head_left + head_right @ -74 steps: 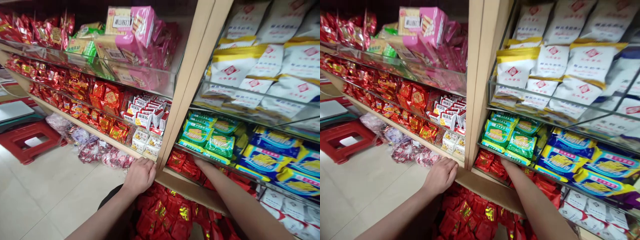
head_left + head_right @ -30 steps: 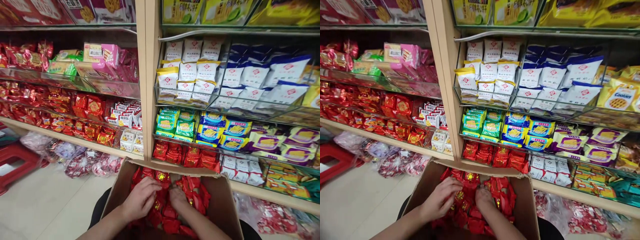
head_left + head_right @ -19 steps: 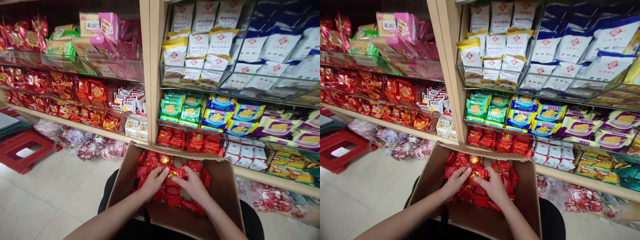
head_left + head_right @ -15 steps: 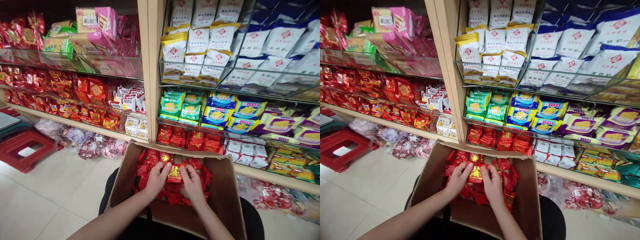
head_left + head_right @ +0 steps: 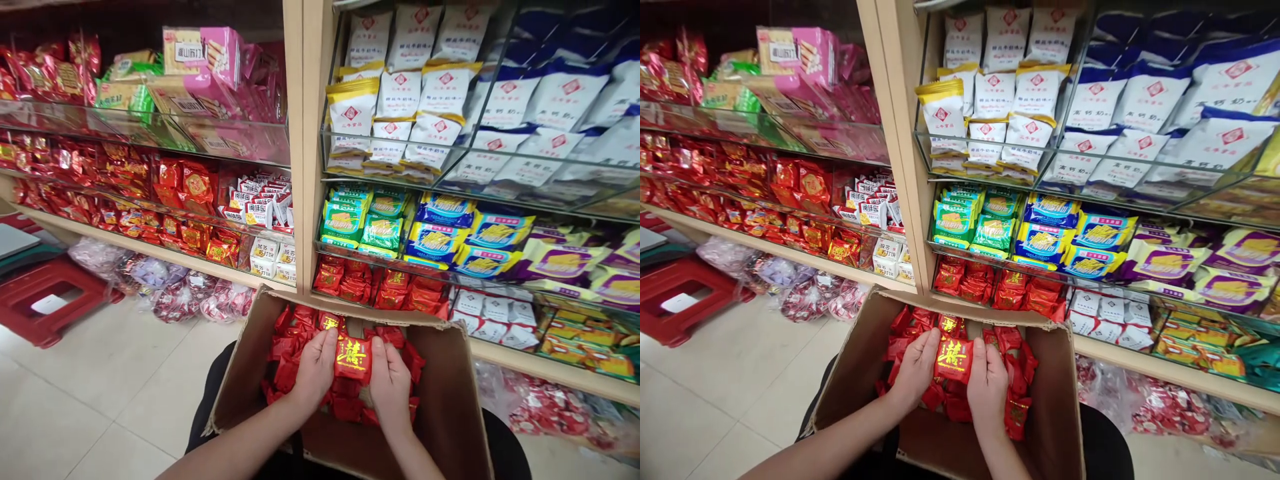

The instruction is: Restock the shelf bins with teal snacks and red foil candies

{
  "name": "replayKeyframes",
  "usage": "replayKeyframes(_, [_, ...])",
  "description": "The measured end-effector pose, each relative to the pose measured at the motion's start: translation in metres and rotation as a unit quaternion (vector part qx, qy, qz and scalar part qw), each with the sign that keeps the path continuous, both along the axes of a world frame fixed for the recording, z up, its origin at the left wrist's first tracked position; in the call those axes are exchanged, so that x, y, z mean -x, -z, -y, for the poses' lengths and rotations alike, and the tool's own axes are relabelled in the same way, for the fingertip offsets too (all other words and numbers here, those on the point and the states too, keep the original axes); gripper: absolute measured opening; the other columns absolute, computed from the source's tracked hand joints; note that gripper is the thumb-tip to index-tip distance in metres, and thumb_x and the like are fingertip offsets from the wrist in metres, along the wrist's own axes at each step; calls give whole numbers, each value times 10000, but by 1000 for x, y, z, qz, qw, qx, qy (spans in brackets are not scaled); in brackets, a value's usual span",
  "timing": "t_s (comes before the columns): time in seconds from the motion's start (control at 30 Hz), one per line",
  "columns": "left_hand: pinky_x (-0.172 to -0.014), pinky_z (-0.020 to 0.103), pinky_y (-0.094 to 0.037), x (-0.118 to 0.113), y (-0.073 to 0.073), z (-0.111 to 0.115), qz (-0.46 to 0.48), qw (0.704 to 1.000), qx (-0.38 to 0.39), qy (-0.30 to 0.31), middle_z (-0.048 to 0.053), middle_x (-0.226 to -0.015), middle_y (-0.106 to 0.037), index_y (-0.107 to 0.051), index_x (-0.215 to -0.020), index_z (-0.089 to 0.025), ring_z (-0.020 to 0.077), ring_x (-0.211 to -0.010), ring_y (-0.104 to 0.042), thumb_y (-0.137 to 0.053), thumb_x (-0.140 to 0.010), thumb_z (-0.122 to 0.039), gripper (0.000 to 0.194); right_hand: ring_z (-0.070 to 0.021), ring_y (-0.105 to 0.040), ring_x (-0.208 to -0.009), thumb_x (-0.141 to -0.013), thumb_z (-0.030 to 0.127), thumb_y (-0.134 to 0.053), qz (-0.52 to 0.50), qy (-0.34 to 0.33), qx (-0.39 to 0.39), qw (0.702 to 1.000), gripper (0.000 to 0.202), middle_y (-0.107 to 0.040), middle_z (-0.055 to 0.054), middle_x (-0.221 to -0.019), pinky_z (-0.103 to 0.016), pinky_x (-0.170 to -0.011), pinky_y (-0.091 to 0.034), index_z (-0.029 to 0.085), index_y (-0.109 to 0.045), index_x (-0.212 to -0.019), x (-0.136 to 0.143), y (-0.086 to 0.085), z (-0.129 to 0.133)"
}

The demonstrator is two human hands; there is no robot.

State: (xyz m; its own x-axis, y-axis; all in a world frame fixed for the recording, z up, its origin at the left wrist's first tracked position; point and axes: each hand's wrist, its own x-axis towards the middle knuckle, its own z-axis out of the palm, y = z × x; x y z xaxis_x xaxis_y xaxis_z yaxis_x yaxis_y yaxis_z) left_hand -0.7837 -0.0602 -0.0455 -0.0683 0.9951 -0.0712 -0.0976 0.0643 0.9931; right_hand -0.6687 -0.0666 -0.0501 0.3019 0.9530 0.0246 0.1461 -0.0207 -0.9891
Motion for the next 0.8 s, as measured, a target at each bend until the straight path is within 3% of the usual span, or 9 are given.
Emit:
replayKeyframes(0.1, [-522,200,-336,7,-1,-1,-71,997,-37,2,-31,-585,-372,-392,-602,-171,85,-556,-355,-378,-814,-438,340,-114,-424,-532,-779,480,-420,13,-51,10,999,340,-438,39,-550,-222,-515,-373,188,-468,-610,-3,-5,0])
replayKeyframes(0.17, [-505,195,-310,11,0,-1,-129,989,-68,2,-40,-561,-340,-374,-581,-174,79,-534,-326,-371,-823,-410,338,-128,-477,-574,-744,457,-485,21,-103,6,994,283,-508,23,-610,-231,-546,-404,181,-540,-767,-6,-11,1])
replayKeyframes(0.27, [-485,194,-297,16,-3,-1,-184,977,-107,15,-44,-539,-328,-377,-575,-176,77,-507,-318,-349,-838,-377,333,-162,-559,-682,-667,384,-598,18,-181,-7,983,378,-613,-25,-781,-268,-636,-457,180,-538,-980,-10,-25,4])
replayKeyframes(0.4, [-584,205,-377,33,-24,-7,-263,943,-190,71,-2,-640,-492,-493,-689,-171,101,-604,-459,-300,-867,-289,288,-183,-599,-730,-683,332,-595,91,-236,-2,968,297,-648,-41,-831,-289,-659,-485,200,-558,-946,-21,-52,-5])
replayKeyframes(0.47, [-668,222,-395,51,-40,-17,-327,907,-255,72,27,-748,-549,-541,-825,-174,119,-707,-504,-324,-862,-248,232,-199,-595,-817,-715,335,-558,172,-212,-50,961,299,-637,-59,-931,-311,-725,-474,209,-546,-987,-27,-67,-20])
replayKeyframes(0.53, [-692,239,-395,74,-55,-32,-404,863,-302,38,36,-771,-556,-552,-896,-178,133,-739,-511,-361,-849,-239,206,-209,-570,-895,-748,319,-509,279,-189,-102,936,281,-614,-69,-986,-329,-785,-446,203,-535,-1004,-29,-79,-42])
replayKeyframes(0.63, [-711,277,-388,108,-67,-58,-522,805,-283,-19,47,-775,-558,-563,-871,-172,161,-761,-508,-363,-847,-276,227,-181,-550,-924,-778,231,-464,426,-194,-76,880,249,-605,-53,-975,-289,-801,-426,191,-506,-1020,-22,-84,-84])
replayKeyframes(0.73, [-726,294,-382,129,-63,-79,-583,784,-211,-35,48,-778,-574,-564,-827,-180,179,-776,-520,-332,-854,-327,277,-173,-557,-926,-745,147,-510,506,-191,22,841,263,-597,-72,-985,-262,-802,-415,167,-515,-1007,-6,-72,-126])
replayKeyframes(0.8, [-710,279,-386,136,-54,-85,-575,798,-180,-28,40,-765,-581,-557,-812,-187,172,-763,-532,-305,-861,-338,298,-203,-572,-911,-737,124,-526,528,-168,76,829,269,-577,-138,-1009,-285,-764,-431,121,-528,-1006,5,-58,-150])
